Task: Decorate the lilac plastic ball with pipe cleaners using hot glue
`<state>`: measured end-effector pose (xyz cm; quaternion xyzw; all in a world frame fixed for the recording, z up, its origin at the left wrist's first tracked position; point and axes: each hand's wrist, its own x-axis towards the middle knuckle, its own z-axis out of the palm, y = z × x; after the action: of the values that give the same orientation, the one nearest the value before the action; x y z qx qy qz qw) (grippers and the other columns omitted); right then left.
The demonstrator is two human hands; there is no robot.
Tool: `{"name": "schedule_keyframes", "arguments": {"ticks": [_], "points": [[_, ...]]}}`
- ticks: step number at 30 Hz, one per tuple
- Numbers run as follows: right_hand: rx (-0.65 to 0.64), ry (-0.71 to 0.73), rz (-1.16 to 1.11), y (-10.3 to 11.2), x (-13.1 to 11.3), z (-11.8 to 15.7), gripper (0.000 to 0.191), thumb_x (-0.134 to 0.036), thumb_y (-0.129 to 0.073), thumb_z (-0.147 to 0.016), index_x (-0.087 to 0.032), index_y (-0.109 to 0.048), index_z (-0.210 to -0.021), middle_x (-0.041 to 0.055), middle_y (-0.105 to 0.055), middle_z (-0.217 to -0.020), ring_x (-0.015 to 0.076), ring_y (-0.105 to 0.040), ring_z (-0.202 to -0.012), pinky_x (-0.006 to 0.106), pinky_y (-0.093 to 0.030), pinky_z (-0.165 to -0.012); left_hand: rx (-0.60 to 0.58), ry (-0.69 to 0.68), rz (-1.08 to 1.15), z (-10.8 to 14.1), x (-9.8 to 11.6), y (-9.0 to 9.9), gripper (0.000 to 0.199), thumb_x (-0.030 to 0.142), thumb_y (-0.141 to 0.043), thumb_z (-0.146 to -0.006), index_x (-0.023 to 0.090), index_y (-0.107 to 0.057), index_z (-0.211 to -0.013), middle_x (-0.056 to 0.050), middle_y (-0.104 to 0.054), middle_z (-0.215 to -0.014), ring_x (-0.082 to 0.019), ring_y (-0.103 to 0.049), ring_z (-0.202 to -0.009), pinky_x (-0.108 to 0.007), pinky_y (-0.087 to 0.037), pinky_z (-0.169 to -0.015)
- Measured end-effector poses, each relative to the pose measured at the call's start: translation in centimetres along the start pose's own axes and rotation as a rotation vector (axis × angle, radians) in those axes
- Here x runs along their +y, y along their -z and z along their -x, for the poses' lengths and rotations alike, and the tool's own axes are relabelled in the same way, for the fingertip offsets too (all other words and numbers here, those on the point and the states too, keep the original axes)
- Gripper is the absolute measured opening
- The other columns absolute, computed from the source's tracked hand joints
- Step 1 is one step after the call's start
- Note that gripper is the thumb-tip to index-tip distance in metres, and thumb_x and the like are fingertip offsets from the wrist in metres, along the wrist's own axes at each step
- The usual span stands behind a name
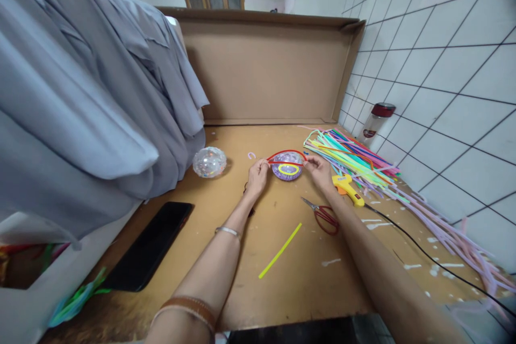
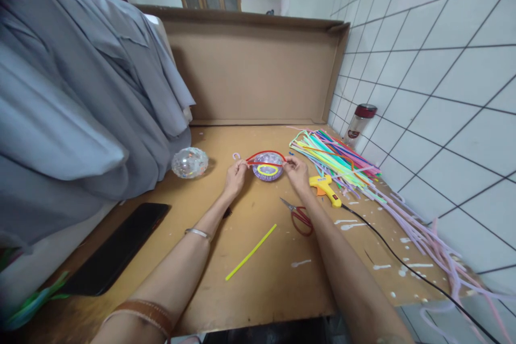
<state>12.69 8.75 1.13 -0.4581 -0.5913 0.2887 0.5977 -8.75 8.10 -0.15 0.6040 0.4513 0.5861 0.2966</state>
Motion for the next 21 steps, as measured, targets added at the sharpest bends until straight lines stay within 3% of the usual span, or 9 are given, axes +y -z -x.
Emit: {"name": "schedule_keyframes", "arguments": {"ticks": [5,14,21], "points": [[-0.011,-0.071,-0.046,0.0,0.1,0.4,0.027,-0.035,-0.067,-0.060,-0.021,-0.067,-0.083,0.0006,-0.068,-0.070,0.0166,-0.060,-0.064,0.030,-0.049,-0.064,0.010,-0.002,0.013,0.3,-0.4,-0.1,0.024,0.021,-0.042,-0.085,0.020,-0.049,-0.062,-0.005,-0.067,-0.089,-0.018,-0.062,-0.093,-0.031,-0.048,-0.092],[0.047,-0.101,-0.067,-0.4,-0.5,1.2,0.022,-0.033,-0.065,-0.062,-0.021,-0.069,-0.079,0.0026,-0.073,-0.076,0.0164,-0.062,-0.066,0.030,-0.052,-0.067,0.029,-0.018,0.007,0.7,-0.7,-0.1,0.026,0.023,-0.042,-0.088,0.022,-0.050,-0.063,-0.006,-0.067,-0.092,-0.020,-0.062,-0.107,-0.034,-0.045,-0.103],[-0.043,-0.122,-0.130,0.4,-2.8,1.3,0.025,-0.037,-0.069,-0.062,-0.022,-0.072,-0.081,0.0030,-0.074,-0.078,0.0168,-0.063,-0.067,0.031,-0.053,-0.067,0.054,-0.018,0.018,0.4,-0.8,0.1,0.026,0.027,-0.043,-0.088,0.021,-0.051,-0.064,-0.007,-0.071,-0.096,-0.021,-0.063,-0.105,-0.035,-0.050,-0.096]]}}
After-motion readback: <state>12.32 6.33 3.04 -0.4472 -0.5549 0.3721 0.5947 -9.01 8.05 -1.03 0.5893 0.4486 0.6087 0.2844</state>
